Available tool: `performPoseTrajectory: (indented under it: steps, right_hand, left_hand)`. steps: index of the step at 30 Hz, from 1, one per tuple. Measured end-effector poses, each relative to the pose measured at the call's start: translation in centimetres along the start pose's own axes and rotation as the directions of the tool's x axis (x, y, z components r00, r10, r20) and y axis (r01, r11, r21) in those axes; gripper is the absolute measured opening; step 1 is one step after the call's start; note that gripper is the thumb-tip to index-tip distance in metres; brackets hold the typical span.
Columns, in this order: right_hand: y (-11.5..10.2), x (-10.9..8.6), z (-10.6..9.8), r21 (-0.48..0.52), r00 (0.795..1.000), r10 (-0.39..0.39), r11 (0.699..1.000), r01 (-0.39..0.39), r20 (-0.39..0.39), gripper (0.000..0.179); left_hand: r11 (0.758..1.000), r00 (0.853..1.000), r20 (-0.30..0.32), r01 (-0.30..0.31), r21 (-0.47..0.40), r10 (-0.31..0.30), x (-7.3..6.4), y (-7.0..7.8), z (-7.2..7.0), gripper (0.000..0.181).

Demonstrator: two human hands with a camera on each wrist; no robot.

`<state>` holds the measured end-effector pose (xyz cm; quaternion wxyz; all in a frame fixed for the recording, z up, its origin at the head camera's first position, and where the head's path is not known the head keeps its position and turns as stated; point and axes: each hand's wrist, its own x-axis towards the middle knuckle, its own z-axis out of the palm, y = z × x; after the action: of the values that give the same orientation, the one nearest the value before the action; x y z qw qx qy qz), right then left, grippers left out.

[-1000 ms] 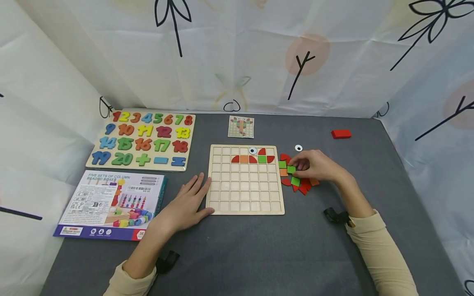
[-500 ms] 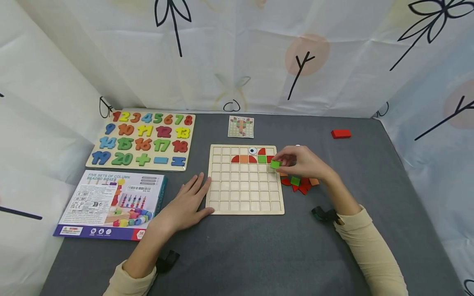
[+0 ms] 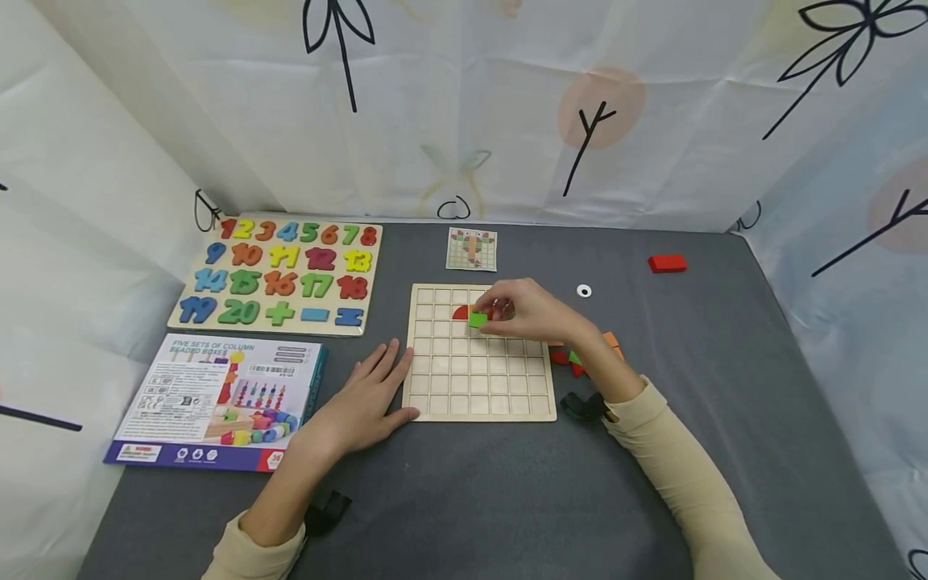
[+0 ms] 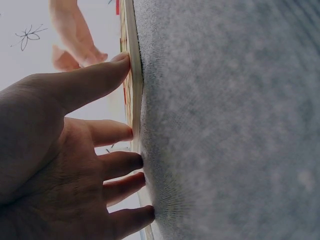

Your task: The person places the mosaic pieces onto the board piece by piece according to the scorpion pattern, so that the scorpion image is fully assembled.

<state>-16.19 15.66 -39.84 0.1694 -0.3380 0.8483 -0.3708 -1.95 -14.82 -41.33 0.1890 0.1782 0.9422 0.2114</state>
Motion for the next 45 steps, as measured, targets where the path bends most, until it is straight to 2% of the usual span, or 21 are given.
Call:
performPoseTrajectory:
  steps: [12,21,34,40,45]
  right_hand:
    - [-0.7,5.5,1.5,-0.118,0.997,-0.028,0.992,0.036,0.072,0.024]
    - [-1.0,7.1,2.2,-0.161,0.995,-0.016,0.987,0.031,0.097,0.024]
    - [-1.7,7.0,2.3,-0.167,0.993,-0.013,0.985,0.033,0.121,0.031]
    - [-1.6,5.7,1.7,-0.165,0.996,-0.002,0.986,0.016,0.085,0.027]
    - [-0.9,3.9,1.0,-0.146,0.999,0.015,0.989,-0.009,0.043,0.027]
  left_hand:
    - [1.0,1.0,0.0,0.0,0.003,0.0,0.0,0.0,0.0,0.089]
    - [1.0,1.0,0.0,0.003,0.012,-0.003,0.0,-0.1,0.1,0.089]
    - [1.0,1.0,-0.005,0.002,0.024,-0.002,0.0,-0.1,0.2,0.09]
    - [1.0,1.0,-0.008,0.002,0.025,-0.002,0.1,-0.1,0.1,0.091]
    - [1.0,1.0,-0.002,0.008,0.021,-0.008,0.2,0.0,0.1,0.091]
